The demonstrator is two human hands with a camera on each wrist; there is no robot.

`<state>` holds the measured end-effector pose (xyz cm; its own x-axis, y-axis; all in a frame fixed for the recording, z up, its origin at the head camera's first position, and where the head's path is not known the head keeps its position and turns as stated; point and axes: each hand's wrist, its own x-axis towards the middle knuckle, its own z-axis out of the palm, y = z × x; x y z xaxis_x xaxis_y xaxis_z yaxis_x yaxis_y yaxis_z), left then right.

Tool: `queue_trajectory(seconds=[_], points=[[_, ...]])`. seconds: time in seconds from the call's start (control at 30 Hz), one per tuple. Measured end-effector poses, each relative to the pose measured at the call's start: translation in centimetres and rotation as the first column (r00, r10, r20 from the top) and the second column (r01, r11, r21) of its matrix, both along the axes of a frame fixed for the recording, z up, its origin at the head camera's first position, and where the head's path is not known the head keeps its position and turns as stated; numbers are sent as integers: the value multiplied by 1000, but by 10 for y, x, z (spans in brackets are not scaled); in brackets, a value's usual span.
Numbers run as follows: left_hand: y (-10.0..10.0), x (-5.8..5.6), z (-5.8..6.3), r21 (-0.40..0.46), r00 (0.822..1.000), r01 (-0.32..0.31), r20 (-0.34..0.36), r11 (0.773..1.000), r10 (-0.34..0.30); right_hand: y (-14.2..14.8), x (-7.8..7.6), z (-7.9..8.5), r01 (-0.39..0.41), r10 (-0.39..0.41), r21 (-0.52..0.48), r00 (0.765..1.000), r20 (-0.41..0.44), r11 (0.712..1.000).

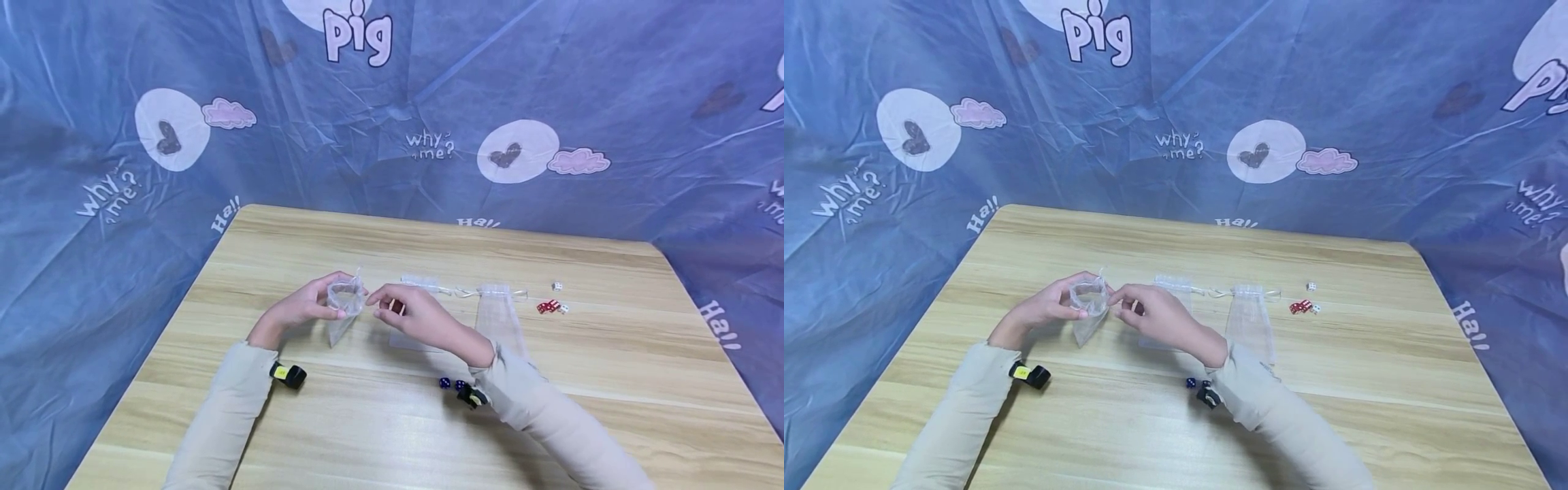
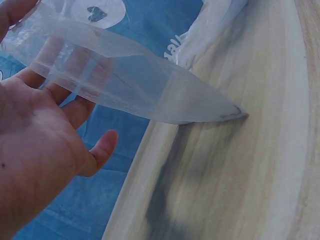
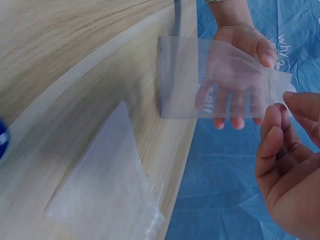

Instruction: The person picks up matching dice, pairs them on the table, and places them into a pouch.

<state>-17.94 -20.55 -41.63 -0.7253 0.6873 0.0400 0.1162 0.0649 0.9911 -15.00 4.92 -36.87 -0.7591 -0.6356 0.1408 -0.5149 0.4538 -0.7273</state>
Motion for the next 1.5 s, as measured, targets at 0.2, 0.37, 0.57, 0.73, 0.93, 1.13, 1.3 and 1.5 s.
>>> queue_trajectory(seconds=[0.2, 0.37, 0.57, 0.73, 0.93, 1.13, 1.3, 1.5], points=[[2, 1, -2, 9, 1000, 4, -21, 1000, -3, 24, 8, 2, -3, 4, -16, 999, 39, 1000], [1, 1, -3, 11, 999, -3, -45, 1000, 3, 49, 16, -4, -7, 6, 12, 997, 77, 1000], [0, 1, -3, 4, 998, 6, -63, 1000, -6, 78, 27, -12, -10, 1, 61, 991, 137, 998], [1, 1, -3, 1, 998, 11, -54, 1000, -11, 97, 35, -21, -22, 9, 75, 985, 174, 997], [1, 1, -3, 22, 1000, 4, -28, 1000, -4, 115, 43, -36, -28, 4, 119, 980, 198, 992], [2, 0, -3, 45, 1000, 23, -21, 999, -22, 127, 52, -45, -29, -4, 151, 978, 211, 988], [2, 0, -2, 38, 999, 24, -30, 999, -23, 132, 55, -52, -48, 14, 156, 977, 213, 987], [3, 2, -1, 34, 1000, 20, -24, 999, -20, 133, 56, -58, -76, 37, 199, 980, 195, 977]])
